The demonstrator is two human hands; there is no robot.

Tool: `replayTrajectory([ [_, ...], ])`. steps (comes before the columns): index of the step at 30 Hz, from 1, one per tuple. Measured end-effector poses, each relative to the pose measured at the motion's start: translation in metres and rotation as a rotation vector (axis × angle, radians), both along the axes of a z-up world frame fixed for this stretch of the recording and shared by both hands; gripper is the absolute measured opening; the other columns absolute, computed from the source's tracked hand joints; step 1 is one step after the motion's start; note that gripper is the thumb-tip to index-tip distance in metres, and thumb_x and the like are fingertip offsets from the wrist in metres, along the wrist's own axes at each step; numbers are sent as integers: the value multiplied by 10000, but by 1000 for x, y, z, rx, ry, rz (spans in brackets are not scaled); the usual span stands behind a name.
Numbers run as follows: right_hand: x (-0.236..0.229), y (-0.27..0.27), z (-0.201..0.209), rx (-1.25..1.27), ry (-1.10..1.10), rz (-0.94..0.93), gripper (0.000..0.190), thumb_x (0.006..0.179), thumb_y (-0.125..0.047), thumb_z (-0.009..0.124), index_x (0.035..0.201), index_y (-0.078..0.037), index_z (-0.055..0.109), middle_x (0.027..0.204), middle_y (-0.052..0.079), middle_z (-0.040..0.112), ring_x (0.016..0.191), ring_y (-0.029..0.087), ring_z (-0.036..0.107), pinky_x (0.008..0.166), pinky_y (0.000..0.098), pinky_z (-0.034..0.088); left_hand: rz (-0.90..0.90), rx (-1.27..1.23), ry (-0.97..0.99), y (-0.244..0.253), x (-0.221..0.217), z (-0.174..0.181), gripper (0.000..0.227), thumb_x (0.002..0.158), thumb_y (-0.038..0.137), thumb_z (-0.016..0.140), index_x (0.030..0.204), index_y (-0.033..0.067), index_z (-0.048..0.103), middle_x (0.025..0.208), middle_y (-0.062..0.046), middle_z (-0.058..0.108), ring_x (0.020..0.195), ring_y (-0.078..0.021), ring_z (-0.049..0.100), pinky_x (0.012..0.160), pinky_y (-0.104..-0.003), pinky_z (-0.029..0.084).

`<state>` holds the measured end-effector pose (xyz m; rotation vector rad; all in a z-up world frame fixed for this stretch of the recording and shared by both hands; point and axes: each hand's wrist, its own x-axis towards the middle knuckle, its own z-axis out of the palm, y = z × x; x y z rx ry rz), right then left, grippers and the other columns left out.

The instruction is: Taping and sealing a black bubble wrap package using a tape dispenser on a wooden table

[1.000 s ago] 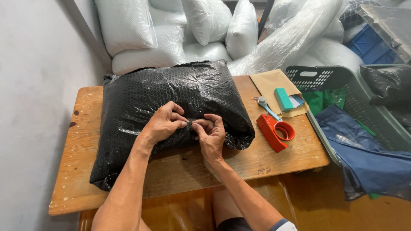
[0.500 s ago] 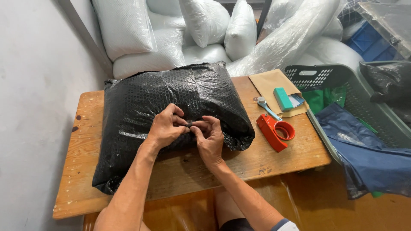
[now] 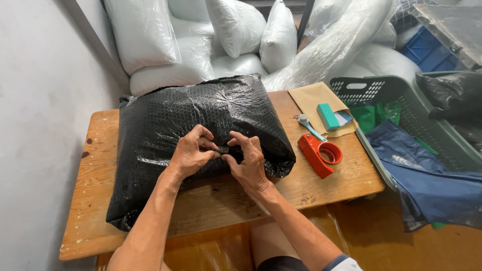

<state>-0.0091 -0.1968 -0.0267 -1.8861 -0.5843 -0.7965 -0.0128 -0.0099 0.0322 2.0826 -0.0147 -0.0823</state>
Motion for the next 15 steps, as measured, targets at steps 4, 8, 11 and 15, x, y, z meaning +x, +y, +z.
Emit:
replayTrajectory([
  [4, 3, -7, 12, -161, 3, 69, 679, 696, -208, 908, 1331, -202, 668, 902, -112, 757, 955, 144, 577, 886, 279, 407, -11, -20, -27, -1, -3, 2, 379, 712, 34, 798, 1035, 116, 617, 829, -49, 810, 841, -191, 768, 798, -282, 609],
  [8, 5, -7, 11, -183, 17, 110, 578, 707, -137, 870, 1250, -226, 690, 841, -140, 757, 938, 118, 601, 912, 271, 390, -13, -18, -41, -1, -5, 2, 368, 713, 29, 784, 1028, 114, 615, 819, -45, 810, 853, -191, 770, 802, -281, 614],
  [11, 8, -6, 4, -135, 22, 138, 464, 735, -146, 858, 1165, -238, 711, 805, -156, 754, 903, 85, 638, 927, 248, 384, -24, 30, -65, 1, -5, -1, 386, 714, 42, 802, 1044, 120, 618, 843, -38, 813, 885, -195, 760, 818, -285, 613],
  [15, 9, -7, -8, -40, 69, 130, 346, 761, -146, 858, 1073, -217, 727, 805, -129, 772, 858, 102, 666, 884, 250, 426, -54, 86, -119, -1, -7, -1, 359, 751, 42, 787, 1056, 122, 616, 902, -64, 810, 885, -226, 764, 789, -320, 639],
])
